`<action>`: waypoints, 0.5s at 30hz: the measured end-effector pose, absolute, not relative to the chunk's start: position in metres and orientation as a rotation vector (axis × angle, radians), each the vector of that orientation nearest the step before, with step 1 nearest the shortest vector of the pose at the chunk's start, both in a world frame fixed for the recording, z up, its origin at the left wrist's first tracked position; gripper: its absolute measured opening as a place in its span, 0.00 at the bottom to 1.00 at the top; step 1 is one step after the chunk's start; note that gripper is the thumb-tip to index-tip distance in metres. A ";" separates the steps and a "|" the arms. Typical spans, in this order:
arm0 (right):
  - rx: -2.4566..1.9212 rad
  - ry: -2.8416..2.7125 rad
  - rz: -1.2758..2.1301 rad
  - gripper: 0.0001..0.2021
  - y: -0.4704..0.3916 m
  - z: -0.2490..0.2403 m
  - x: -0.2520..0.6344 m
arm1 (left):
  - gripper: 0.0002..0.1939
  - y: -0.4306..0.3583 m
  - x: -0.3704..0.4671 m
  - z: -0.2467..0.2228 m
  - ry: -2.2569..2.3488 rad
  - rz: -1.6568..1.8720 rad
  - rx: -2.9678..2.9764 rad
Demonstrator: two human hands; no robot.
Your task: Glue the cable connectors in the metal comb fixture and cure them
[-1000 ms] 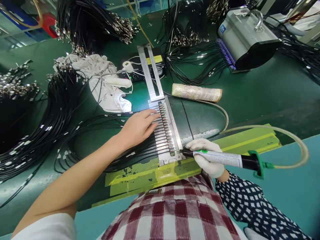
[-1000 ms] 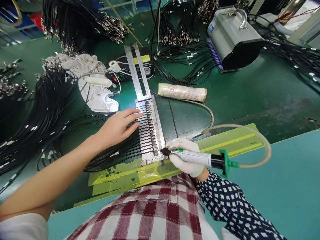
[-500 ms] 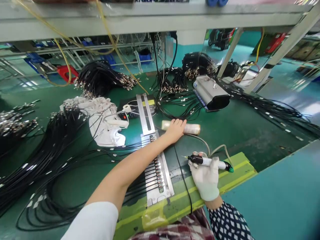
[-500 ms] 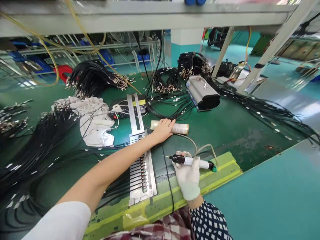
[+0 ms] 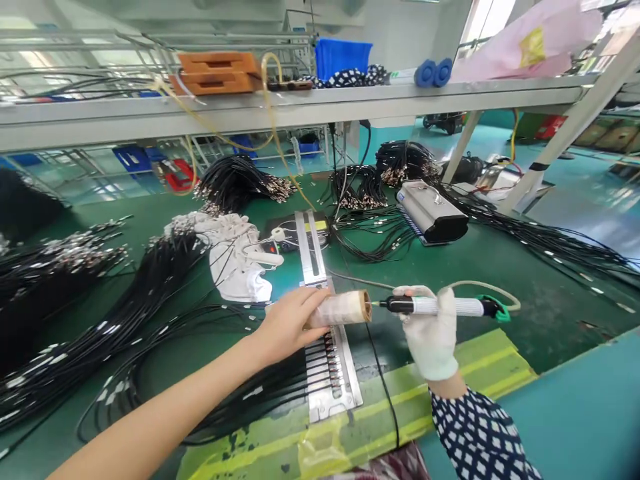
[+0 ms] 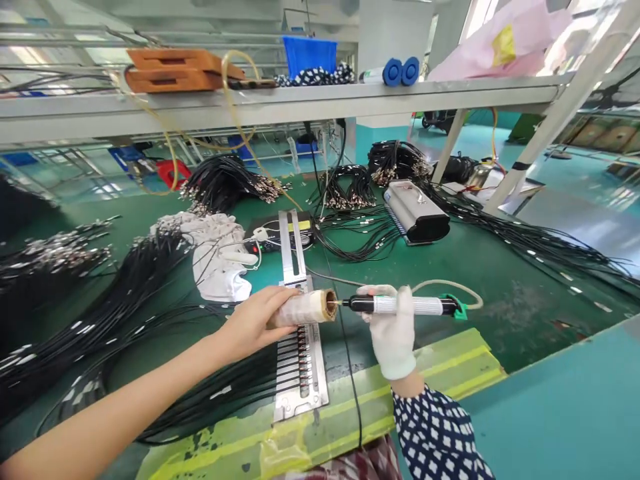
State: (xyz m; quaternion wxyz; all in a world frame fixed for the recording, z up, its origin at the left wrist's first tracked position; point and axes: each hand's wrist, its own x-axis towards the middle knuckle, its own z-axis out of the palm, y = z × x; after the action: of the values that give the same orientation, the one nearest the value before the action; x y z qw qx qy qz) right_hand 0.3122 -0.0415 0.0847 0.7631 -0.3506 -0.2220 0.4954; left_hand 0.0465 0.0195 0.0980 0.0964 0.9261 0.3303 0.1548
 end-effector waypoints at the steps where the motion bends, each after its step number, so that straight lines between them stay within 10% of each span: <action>1: -0.788 -0.564 1.118 0.25 -0.039 0.084 0.305 | 0.27 0.015 0.045 0.099 0.991 0.442 2.755; 15: -1.017 -1.038 1.563 0.44 -0.010 0.057 0.280 | 0.28 -0.035 0.043 0.102 1.108 0.260 2.427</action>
State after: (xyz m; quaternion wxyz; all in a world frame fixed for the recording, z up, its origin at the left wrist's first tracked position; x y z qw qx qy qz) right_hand 0.2802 -0.0105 0.0565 0.4828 -0.4174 -0.4259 0.6413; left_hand 0.0429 -0.0347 0.1024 0.2286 0.8814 0.4024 0.0946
